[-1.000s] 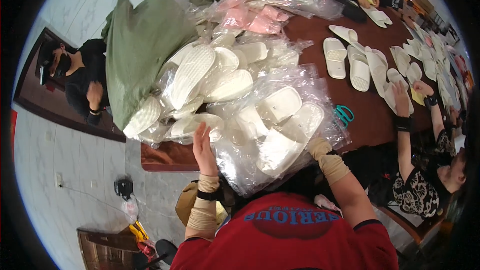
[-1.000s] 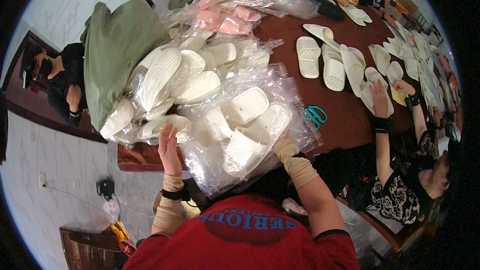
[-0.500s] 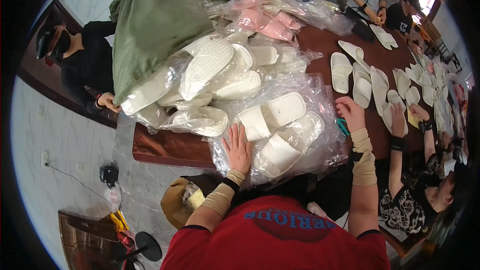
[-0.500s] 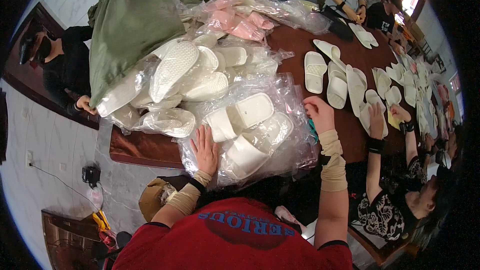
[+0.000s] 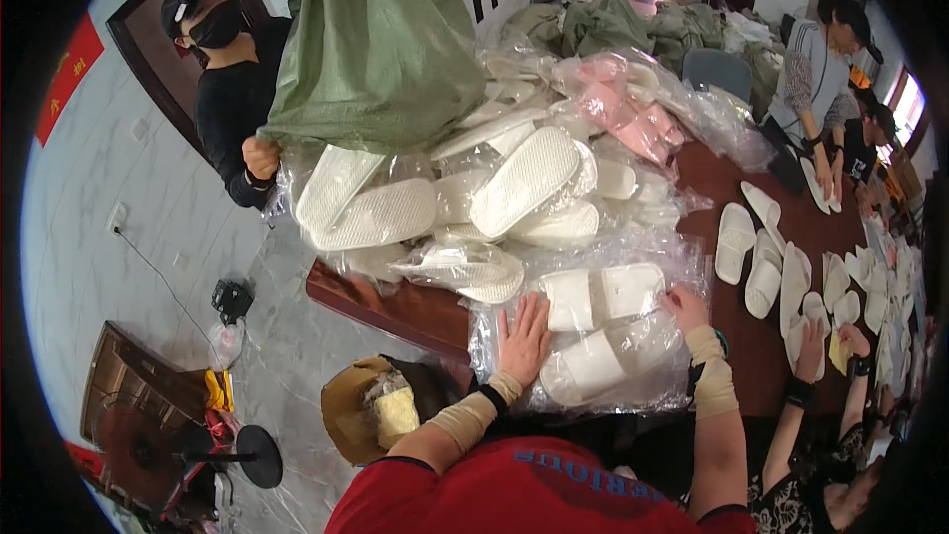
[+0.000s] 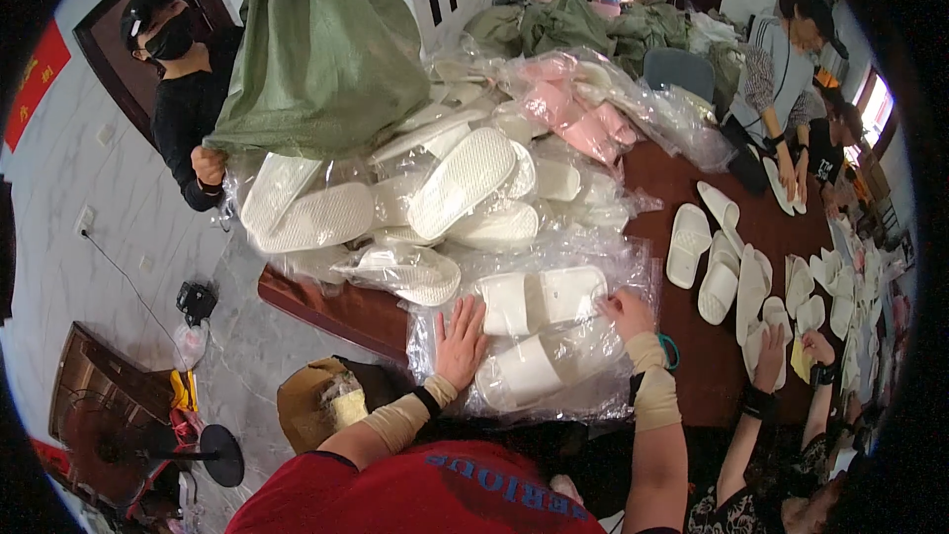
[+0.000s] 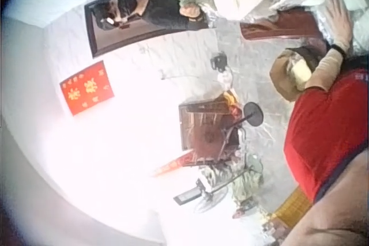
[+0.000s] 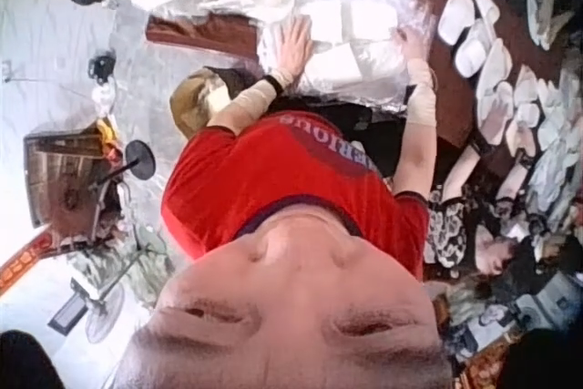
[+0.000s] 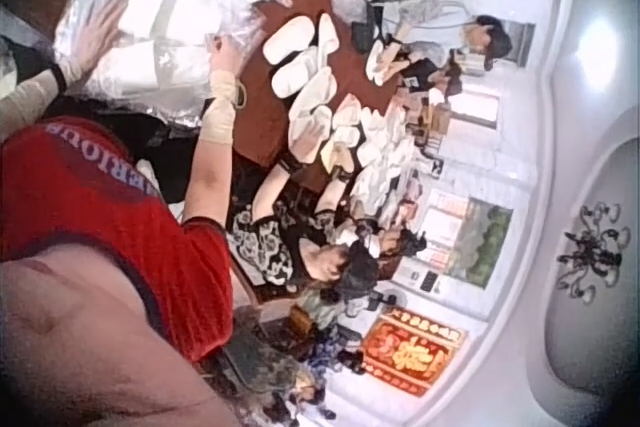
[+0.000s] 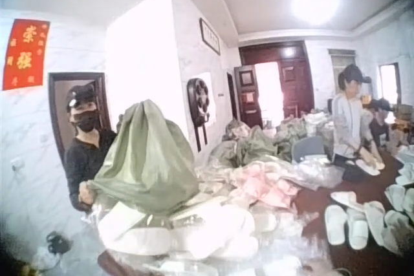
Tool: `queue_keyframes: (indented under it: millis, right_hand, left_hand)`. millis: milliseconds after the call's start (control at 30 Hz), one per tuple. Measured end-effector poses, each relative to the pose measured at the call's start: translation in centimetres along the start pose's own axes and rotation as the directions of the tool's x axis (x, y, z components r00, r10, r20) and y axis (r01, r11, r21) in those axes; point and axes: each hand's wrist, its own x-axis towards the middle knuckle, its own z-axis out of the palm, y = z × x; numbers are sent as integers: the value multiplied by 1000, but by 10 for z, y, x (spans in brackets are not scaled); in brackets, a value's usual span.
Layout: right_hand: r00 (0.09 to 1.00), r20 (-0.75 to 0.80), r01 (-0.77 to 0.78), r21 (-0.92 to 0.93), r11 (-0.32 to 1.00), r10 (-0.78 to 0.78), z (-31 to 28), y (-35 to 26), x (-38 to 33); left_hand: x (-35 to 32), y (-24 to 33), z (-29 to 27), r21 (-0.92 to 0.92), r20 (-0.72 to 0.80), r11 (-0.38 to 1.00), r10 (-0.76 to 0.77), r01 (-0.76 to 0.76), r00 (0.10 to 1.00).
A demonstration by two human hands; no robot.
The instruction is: Trimming threads and sorting white slipper components at a manufacturing table.
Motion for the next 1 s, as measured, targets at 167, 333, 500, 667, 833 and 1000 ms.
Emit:
queue_keyframes:
  millis: [167,333,500,667,833,1000]
  right_hand:
    - [999,-46,13,76,997,-9,21,26,12]
    - [983,-125,-96,271,958,134,44,76,13]
    - [996,-49,-47,424,905,75,56,43,26]
    - [991,-59,-80,431,899,116,54,59,15]
    - [982,-166,-23,377,926,92,50,83,7]
    - [986,-115,-66,382,922,118,47,51,12]
  left_hand:
    - [10,-3,-9,-67,-30,997,41,-42,999]
    - [37,-62,-142,-134,-650,990,-64,-31,758]
    - [-15,-349,-241,-712,-607,607,-785,353,126]
    - [37,-327,-164,-412,-640,752,-641,515,425]
    - [97,-213,-174,-414,-780,908,-387,58,491]
    - [147,-162,-209,-365,-787,926,-253,-95,562]
